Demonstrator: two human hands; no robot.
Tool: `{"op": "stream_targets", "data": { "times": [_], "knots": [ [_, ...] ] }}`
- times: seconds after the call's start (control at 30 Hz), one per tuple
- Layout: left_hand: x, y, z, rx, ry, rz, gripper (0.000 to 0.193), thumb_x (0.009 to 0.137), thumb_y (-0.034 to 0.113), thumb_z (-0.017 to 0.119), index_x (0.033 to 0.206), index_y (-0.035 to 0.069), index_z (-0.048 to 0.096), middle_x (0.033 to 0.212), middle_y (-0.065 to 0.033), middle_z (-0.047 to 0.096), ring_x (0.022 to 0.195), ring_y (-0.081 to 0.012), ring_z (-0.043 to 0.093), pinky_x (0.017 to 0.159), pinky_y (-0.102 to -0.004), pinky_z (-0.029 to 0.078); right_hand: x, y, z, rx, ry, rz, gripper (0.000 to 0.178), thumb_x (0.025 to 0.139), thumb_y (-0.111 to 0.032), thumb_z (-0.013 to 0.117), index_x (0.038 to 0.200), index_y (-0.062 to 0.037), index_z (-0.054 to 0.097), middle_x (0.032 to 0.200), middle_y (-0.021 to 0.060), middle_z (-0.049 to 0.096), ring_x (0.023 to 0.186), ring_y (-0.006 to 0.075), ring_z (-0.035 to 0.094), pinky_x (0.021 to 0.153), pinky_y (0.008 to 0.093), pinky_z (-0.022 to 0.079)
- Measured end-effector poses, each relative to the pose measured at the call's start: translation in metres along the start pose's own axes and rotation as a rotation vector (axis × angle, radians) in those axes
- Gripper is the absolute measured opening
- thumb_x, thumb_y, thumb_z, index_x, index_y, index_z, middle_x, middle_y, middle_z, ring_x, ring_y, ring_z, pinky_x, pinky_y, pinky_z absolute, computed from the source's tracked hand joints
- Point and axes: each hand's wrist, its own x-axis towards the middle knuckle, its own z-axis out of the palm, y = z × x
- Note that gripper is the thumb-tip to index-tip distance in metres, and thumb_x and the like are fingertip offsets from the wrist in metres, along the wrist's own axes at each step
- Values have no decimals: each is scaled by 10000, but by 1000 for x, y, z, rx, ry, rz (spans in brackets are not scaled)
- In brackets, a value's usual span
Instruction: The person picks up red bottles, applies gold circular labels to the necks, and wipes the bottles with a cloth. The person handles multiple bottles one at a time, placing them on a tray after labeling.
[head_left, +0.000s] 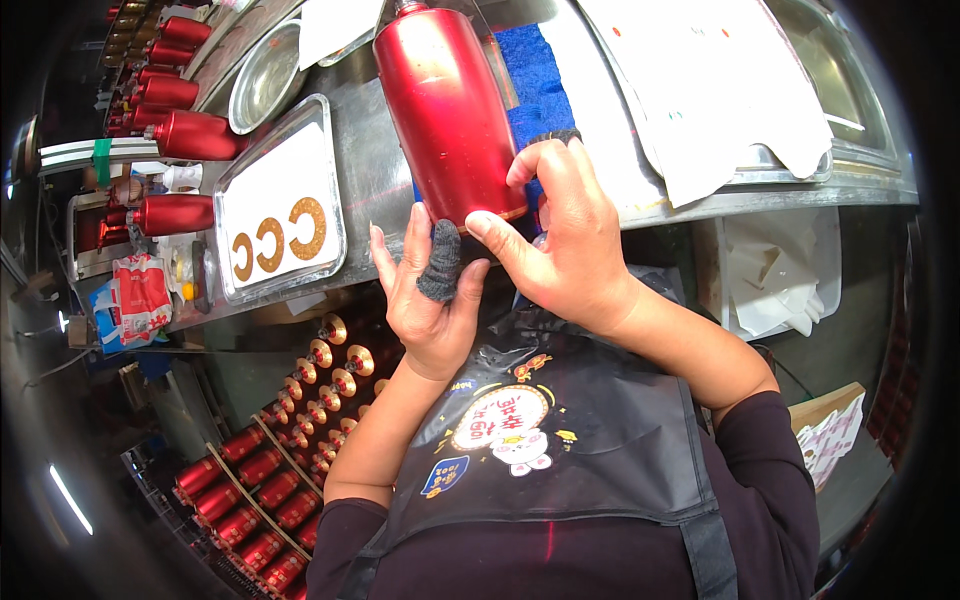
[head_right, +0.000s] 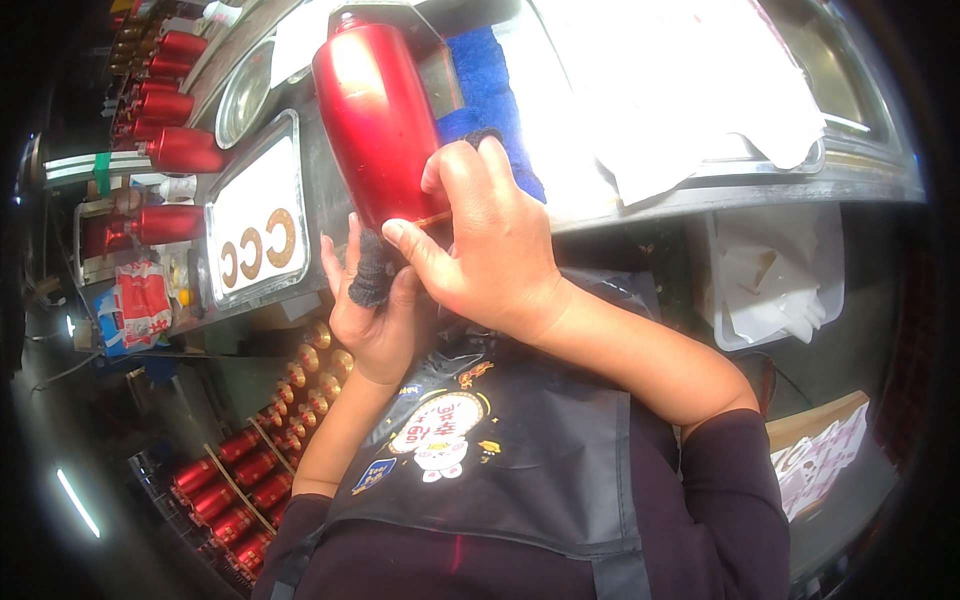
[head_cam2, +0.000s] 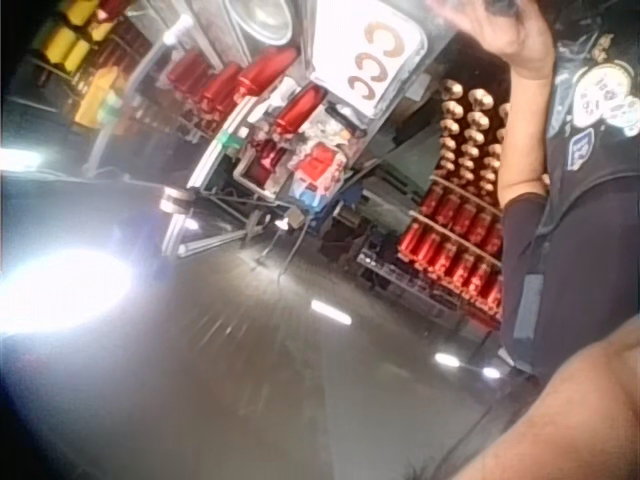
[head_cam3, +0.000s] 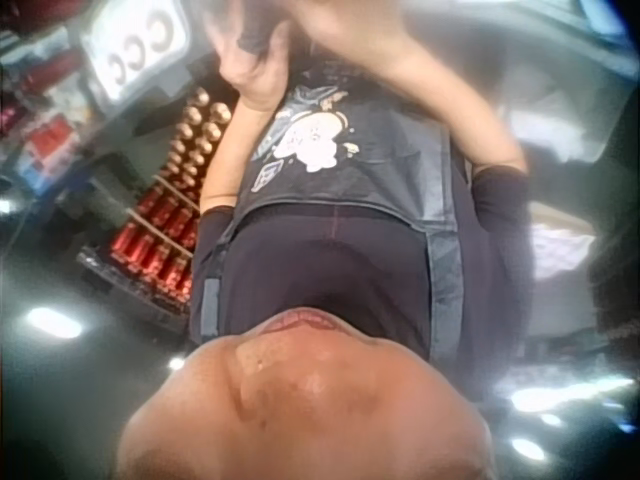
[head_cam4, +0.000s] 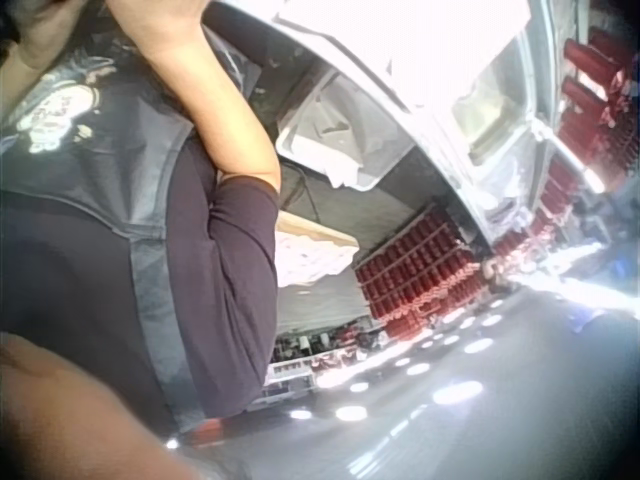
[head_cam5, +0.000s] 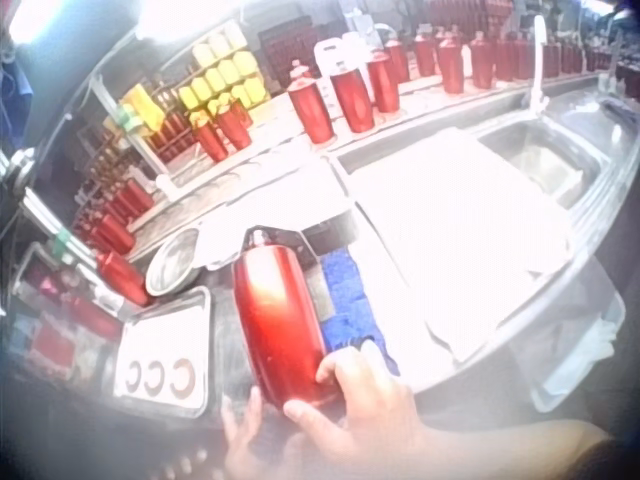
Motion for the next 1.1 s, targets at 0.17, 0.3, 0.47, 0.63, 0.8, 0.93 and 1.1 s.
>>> {"op": "stream_targets", "data": {
  "times": [0.17,0.3,0.47,0.63,0.8,0.93,1.1],
  "knots": [
    [3,0,-4,3,-4,7,345,823,86,827,1138,-13,729,1395,-255,604,1288,-367,604,1155,-697,201,1,2,3,-21,33,-60,409,797,-260,812,1030,-57,543,964,123,527,688,271,618,563,365,537],
    [4,0,-5,10,-25,21,330,826,81,822,1128,-16,729,1393,-248,608,1295,-362,600,1157,-698,198,0,2,5,-22,23,-14,413,791,-239,806,1045,-62,533,965,123,525,699,282,620,574,374,539],
    [4,0,-6,18,-35,19,313,842,78,806,1127,-23,727,1392,-247,609,1300,-361,597,1158,-698,194,-1,4,4,7,6,-24,417,792,-208,797,1068,-65,521,966,128,523,706,295,624,583,376,537],
    [4,1,-6,22,-37,21,322,846,83,802,1139,-25,723,1395,-250,606,1299,-363,598,1157,-697,197,-1,4,2,35,-12,-11,410,790,-186,790,1071,-63,519,971,135,525,714,302,625,594,382,536],
    [7,3,-6,57,-54,50,312,832,89,811,1121,-3,737,1393,-278,595,1278,-367,610,1155,-687,209,0,4,2,24,-4,-25,391,800,-164,782,1073,-56,524,970,136,533,730,306,630,614,378,541],
    [12,6,-8,105,-70,64,312,815,100,823,1105,15,748,1405,-301,574,1257,-369,622,1151,-676,220,-1,3,-1,85,-38,25,335,826,-123,756,1072,-45,542,963,145,542,765,306,641,633,379,547],
    [20,11,-12,228,-112,109,360,772,112,839,1119,62,760,1464,-306,518,1278,-404,602,1144,-666,228,-1,4,-3,187,-45,85,236,857,-72,708,1050,-35,576,948,137,570,824,304,637,697,373,535]
  ]
}}
